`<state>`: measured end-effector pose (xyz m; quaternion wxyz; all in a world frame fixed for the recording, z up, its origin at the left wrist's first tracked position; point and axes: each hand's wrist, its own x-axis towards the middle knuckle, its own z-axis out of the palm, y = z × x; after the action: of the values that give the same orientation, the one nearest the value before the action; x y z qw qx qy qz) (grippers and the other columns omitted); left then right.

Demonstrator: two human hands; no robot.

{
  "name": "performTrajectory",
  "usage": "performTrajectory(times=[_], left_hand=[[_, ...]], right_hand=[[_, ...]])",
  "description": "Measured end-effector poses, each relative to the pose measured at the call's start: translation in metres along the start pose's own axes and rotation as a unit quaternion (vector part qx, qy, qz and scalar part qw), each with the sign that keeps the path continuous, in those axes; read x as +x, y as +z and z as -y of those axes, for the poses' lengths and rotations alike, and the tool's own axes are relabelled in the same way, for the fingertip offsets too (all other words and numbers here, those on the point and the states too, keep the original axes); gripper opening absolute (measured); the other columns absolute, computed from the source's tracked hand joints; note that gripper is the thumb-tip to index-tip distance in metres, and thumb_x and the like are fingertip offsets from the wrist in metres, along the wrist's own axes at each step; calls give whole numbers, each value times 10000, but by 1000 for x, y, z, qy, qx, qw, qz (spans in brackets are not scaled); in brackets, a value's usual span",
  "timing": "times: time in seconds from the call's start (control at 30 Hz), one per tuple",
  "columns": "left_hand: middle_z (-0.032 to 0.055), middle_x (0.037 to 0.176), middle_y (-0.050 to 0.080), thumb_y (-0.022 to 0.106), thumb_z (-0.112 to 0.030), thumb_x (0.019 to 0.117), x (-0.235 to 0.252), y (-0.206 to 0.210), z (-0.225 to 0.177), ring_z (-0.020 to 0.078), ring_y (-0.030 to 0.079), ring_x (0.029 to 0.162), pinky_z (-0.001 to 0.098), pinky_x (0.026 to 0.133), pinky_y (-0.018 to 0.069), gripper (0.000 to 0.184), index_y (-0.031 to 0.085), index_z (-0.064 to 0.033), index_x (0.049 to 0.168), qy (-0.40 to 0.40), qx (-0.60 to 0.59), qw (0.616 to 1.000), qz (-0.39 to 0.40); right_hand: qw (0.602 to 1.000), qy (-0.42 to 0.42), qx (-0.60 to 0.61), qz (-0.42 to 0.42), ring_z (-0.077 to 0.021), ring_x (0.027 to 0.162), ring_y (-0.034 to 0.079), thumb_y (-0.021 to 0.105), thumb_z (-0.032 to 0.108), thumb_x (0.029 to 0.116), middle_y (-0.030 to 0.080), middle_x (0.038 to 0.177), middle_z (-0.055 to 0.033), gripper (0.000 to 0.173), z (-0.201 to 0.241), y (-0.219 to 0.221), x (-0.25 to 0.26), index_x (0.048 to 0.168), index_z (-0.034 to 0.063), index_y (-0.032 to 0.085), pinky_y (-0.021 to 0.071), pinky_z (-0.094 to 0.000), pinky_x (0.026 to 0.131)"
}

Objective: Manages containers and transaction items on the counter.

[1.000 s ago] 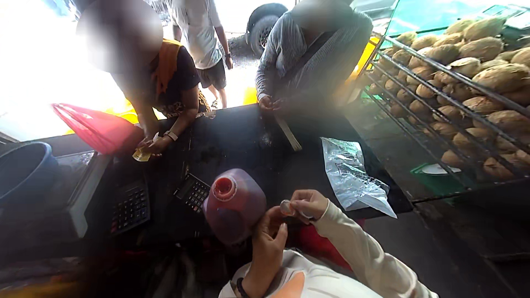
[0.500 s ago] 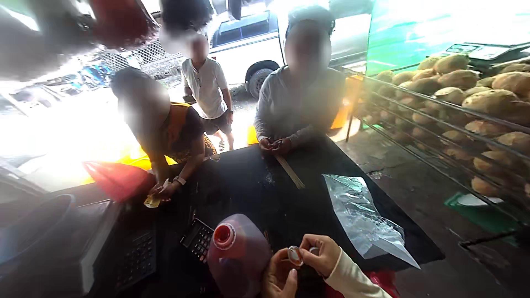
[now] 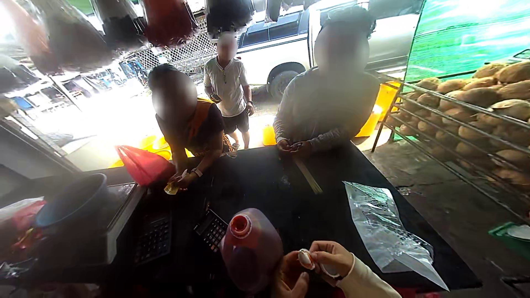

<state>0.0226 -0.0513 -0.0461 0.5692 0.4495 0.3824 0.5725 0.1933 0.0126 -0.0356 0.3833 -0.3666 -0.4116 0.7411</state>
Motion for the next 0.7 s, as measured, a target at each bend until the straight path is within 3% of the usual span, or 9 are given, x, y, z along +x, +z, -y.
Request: performTrajectory(times=[0.13, 0.5, 0.6, 0.7], left_hand=[[-29, 1011, 722, 456, 75, 976, -1, -3, 4, -13, 631, 786, 191, 741, 538, 302, 593, 62, 1245, -7, -34, 999, 10], [0, 1004, 717, 486, 34, 983, 5, 0, 2, 1, 619, 740, 180, 687, 531, 288, 605, 67, 1243, -28, -33, 999, 4], [30, 1064, 730, 539, 61, 935, 4, 1, 0, 20, 658, 840, 189, 742, 544, 310, 608, 79, 1237, -39, -27, 999, -10], [80, 1134, 730, 630, 127, 855, 3, 3, 1, 70, 704, 1007, 240, 908, 580, 397, 585, 124, 1249, -26, 0, 999, -19]], right_hand=[[1000, -5, 3, -24, 10, 453, 547, 629, 81, 862, 684, 628, 35, 137, -3, 1, 0, 756, 136, 696, 415, -153, 409], [988, 9, -125, -84, 9, 447, 501, 575, -14, 909, 594, 582, 84, 144, 22, 13, -7, 809, 82, 614, 433, -162, 448], [979, -8, -170, -112, 17, 436, 476, 628, 1, 867, 570, 562, 92, 101, 18, 16, -8, 806, 80, 617, 406, -161, 437], [965, -10, -225, -135, 15, 444, 461, 658, 42, 839, 543, 567, 88, 72, 14, 16, -7, 793, 78, 616, 399, -175, 447]])
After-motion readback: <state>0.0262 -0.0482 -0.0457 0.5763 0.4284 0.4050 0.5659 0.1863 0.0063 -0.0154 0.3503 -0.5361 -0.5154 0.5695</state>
